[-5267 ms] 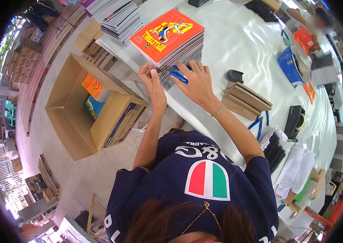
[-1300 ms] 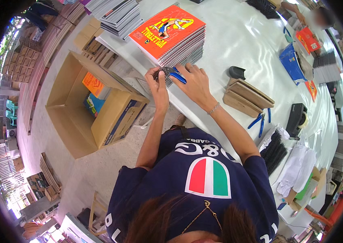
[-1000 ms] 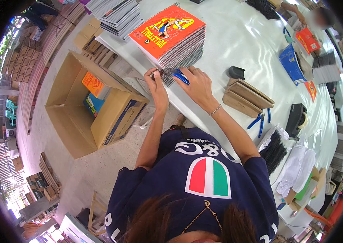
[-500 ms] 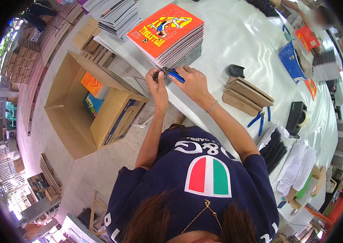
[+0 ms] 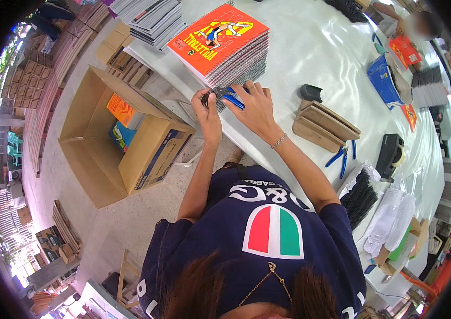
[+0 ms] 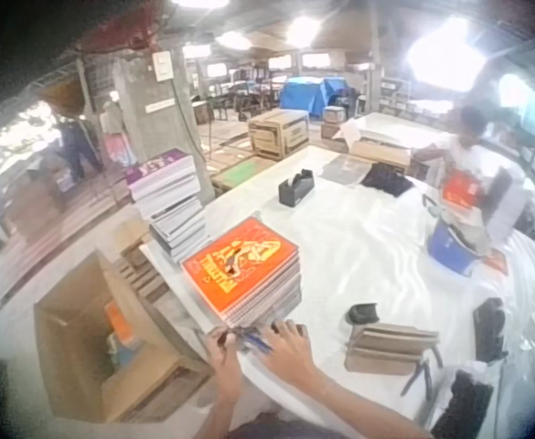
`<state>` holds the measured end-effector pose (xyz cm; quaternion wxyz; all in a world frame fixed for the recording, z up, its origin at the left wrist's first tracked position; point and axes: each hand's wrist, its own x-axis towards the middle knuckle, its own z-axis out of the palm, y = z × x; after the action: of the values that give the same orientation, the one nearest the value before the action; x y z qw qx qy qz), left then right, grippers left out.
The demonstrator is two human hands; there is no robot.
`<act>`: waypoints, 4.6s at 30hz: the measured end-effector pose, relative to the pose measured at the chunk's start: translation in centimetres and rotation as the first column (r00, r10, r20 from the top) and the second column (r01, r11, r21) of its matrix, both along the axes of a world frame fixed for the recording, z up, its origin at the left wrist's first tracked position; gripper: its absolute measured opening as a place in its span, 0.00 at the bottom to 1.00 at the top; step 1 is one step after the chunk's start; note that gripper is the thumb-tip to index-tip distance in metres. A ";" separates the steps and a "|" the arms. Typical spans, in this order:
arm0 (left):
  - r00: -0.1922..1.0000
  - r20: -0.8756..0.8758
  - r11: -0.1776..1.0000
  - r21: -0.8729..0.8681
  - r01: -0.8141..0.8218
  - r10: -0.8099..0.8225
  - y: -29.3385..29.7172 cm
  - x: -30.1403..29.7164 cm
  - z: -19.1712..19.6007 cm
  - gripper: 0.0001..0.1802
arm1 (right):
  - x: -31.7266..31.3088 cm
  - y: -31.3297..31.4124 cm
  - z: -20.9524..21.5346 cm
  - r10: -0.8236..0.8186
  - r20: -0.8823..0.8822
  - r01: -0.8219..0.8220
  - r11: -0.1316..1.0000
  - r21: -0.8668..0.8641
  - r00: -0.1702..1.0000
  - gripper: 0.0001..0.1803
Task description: The person manually binds notebooks by sliding a spiral spine through pre-punched holes and then uses pliers to trim and crimp the ends of the spines.
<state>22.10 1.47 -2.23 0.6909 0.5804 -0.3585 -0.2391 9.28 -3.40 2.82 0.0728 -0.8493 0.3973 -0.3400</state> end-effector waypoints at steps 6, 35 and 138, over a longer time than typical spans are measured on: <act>1.000 -0.008 1.000 -0.018 0.003 -0.003 0.0 0.0 -0.2 0.14 | 0.1 -0.1 -0.2 0.020 0.007 -0.020 1.000 0.013 1.000 0.23; 0.977 -0.213 0.997 -0.068 -0.033 0.018 -0.1 0.0 -0.2 0.19 | -0.7 0.3 -1.3 -0.032 0.005 0.032 0.999 0.021 0.999 0.21; 0.983 -0.173 0.998 -0.012 0.058 -0.059 0.6 -0.1 -1.7 0.14 | -0.4 1.5 -4.2 -0.055 -0.033 0.059 0.988 0.144 0.998 0.25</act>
<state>21.99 2.07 -3.91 0.7141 0.5443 -0.3149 -0.3077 8.88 -1.94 -1.41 0.1187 -0.8349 0.4461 -0.2999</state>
